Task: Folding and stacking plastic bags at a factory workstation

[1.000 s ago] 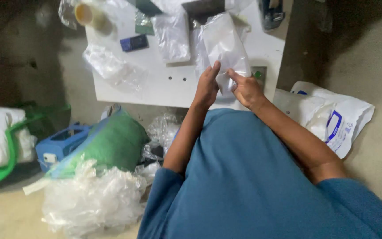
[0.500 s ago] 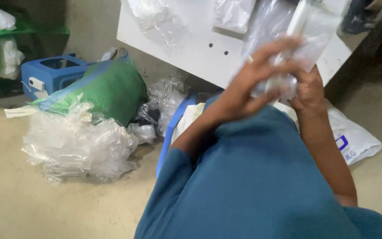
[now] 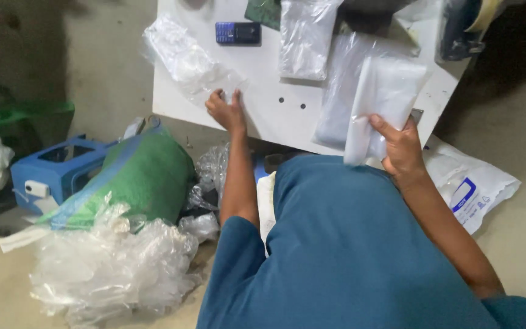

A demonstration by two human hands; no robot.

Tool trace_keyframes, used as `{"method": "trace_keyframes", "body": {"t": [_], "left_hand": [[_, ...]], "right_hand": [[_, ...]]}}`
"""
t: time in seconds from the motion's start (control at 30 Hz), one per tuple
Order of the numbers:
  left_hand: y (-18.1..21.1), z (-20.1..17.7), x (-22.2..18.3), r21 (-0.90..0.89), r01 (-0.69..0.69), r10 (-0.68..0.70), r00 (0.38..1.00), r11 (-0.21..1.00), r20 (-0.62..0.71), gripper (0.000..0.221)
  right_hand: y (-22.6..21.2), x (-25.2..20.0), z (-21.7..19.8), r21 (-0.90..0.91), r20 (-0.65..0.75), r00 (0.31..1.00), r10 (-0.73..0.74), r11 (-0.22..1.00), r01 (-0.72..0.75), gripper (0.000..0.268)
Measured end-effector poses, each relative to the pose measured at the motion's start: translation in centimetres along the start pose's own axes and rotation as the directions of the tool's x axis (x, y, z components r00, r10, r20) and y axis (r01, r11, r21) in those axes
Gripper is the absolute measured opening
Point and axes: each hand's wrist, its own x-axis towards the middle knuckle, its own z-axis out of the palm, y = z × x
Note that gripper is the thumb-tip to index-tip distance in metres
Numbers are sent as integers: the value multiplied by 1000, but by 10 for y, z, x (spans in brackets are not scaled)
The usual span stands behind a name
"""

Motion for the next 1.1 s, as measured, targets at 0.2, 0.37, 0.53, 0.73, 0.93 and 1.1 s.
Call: {"method": "trace_keyframes", "body": {"t": [0.2, 0.37, 0.53, 0.73, 0.93, 1.1], "left_hand": [[28, -37, -12, -21, -223, 224, 971, 975, 84, 60], [25, -39, -16, 34, -286, 274, 940, 958, 203, 16], [42, -46, -10, -135, -92, 119, 970, 987, 211, 19], [69, -42, -14, -509, 385, -266, 919, 770, 293, 14], [131, -45, -34, -675, 591, -254, 804, 442, 538, 21], [207, -56, -108, -471, 824, -93, 521, 315, 849, 24]], "right_hand": [[7, 13, -6, 11, -78, 994, -78, 997, 79, 46], [3, 7, 9, 23, -105, 992, -63, 998, 66, 45], [-4, 5, 20, -8, -105, 991, -83, 997, 83, 44], [-8, 3, 25, -143, -91, 982, -163, 978, 149, 43], [-32, -10, 36, -231, 71, 988, -138, 961, 150, 30], [-16, 1, 38, -218, 279, 960, -36, 971, 100, 39]]}}
